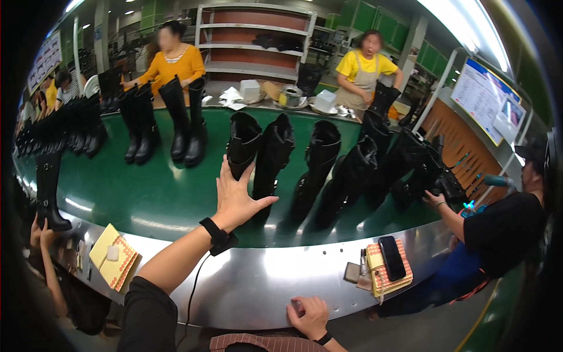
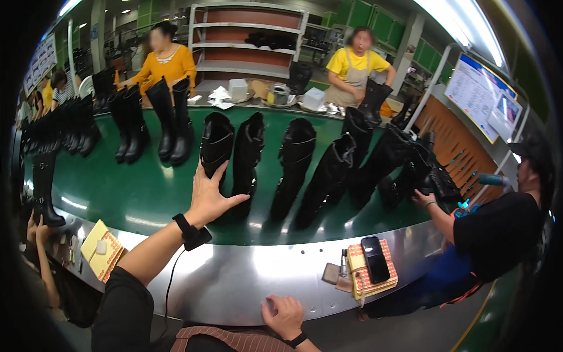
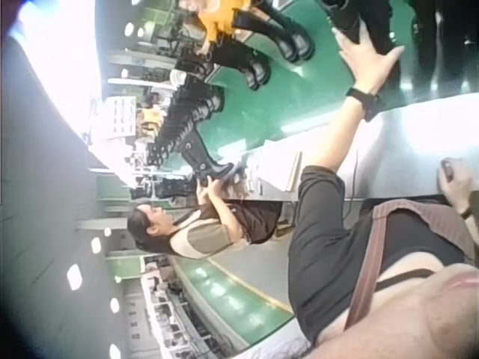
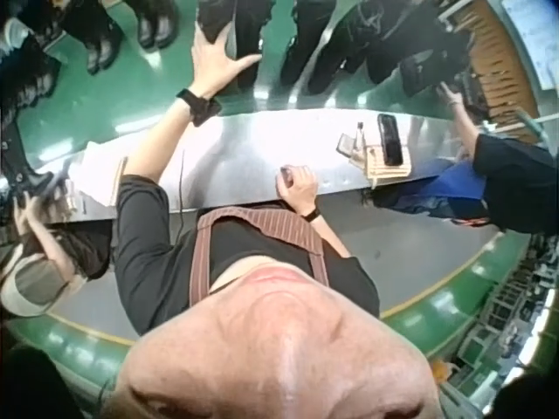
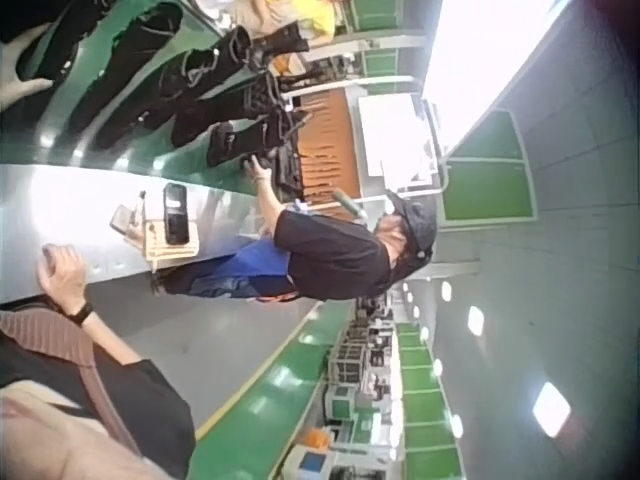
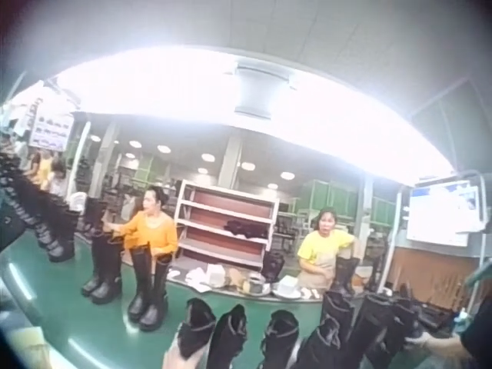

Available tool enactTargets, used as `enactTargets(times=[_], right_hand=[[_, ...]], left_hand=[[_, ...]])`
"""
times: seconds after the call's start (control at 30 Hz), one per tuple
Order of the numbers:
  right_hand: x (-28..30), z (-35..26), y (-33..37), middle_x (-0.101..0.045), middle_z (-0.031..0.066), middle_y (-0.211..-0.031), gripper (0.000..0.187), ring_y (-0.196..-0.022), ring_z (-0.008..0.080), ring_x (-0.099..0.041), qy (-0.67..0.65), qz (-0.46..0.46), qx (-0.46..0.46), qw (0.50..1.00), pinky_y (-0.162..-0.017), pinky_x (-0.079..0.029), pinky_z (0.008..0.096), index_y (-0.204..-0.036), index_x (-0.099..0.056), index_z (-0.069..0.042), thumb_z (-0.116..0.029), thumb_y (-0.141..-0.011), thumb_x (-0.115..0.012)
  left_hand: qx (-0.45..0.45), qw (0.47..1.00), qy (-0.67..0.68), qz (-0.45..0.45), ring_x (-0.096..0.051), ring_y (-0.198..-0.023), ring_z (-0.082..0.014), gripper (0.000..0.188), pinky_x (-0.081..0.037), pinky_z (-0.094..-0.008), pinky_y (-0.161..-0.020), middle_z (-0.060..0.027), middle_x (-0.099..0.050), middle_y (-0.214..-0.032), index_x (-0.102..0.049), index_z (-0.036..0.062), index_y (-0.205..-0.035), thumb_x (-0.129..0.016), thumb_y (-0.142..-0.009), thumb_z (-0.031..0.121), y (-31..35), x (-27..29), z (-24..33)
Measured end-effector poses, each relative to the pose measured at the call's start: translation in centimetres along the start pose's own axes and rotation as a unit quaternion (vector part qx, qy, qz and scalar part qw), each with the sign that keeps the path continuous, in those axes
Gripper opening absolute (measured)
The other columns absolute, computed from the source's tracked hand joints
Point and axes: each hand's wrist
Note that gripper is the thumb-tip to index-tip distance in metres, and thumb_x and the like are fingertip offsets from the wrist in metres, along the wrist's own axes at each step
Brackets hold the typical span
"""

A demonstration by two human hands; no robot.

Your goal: Inspecting and cleaning black leather boots on a factory assembly line.

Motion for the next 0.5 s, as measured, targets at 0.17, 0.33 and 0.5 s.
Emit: enactTargets(times=[0.17,0.33,0.5], right_hand=[[0.0,0.3,0.4,-0.051,-0.0038,-0.059,0.011,-0.060,0.0173,-0.054,-0.010,0.005,-0.004,1.000,-0.058,-0.037,0.0338,-0.083,-0.070,-0.016,-0.025,-0.079,-0.074],[0.1,0.4,0.4,-0.052,-0.0041,-0.058,0.012,-0.059,0.0177,-0.054,-0.016,0.034,0.010,0.999,-0.058,-0.037,0.0341,-0.083,-0.072,-0.015,-0.023,-0.076,-0.077],[-0.1,0.5,0.7,-0.054,-0.0030,-0.062,0.012,-0.061,0.0173,-0.055,-0.026,0.023,0.003,0.999,-0.059,-0.038,0.0341,-0.082,-0.070,-0.014,-0.024,-0.078,-0.075]], left_hand=[[0.131,0.987,0.007,0.092,-0.030,-0.136,-0.0516,0.083,-0.032,-0.0542,-0.110,-0.0369,-0.021,-0.150,-0.053,0.0044,-0.135,-0.077,-0.075,0.056,-3.6,-3.9,3.1],[0.105,0.988,0.002,0.111,-0.053,-0.116,-0.0455,0.044,-0.051,-0.0500,-0.089,-0.0292,-0.042,-0.136,-0.064,0.0036,-0.119,-0.064,-0.090,0.037,-3.6,-3.3,0.1],[0.100,0.990,0.003,0.102,-0.061,-0.100,-0.0465,0.039,-0.051,-0.0492,-0.087,-0.0293,-0.053,-0.125,-0.065,0.0017,-0.117,-0.063,-0.092,0.033,-1.5,1.0,-3.2]])
Point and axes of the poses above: each hand's wrist, its own y-axis away from the middle knuckle, its own x-axis out of the back of the hand, z = x × y
